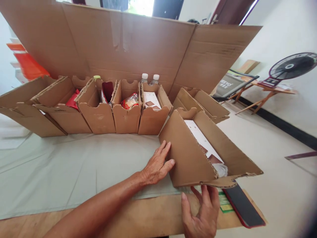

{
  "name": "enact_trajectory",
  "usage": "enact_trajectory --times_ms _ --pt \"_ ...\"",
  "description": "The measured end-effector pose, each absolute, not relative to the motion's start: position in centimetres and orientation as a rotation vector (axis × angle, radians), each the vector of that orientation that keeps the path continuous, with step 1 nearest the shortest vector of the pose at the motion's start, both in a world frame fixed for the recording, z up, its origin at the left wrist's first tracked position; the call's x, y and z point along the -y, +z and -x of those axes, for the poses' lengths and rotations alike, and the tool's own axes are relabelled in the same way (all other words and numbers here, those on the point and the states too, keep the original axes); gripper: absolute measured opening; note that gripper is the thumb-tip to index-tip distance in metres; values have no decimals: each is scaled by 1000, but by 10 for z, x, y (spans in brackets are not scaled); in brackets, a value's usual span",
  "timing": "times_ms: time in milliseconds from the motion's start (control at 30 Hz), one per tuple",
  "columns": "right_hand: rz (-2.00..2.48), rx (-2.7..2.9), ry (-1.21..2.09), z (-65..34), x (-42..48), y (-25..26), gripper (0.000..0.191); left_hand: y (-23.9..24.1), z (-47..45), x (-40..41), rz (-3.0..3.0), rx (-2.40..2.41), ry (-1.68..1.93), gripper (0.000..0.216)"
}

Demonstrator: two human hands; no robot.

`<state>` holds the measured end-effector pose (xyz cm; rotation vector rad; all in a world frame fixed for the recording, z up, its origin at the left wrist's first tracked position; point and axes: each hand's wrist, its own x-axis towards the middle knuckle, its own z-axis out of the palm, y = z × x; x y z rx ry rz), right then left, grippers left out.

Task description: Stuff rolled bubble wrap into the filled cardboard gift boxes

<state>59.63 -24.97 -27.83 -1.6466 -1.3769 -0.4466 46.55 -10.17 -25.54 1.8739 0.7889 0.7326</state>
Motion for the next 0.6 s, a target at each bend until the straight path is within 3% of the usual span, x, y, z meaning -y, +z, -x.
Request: enact_trajectory --times_ms 600 --pt "1694 1750 -257 -616 199 -254 71 -266 -465 106 -1934 -848 782 68"
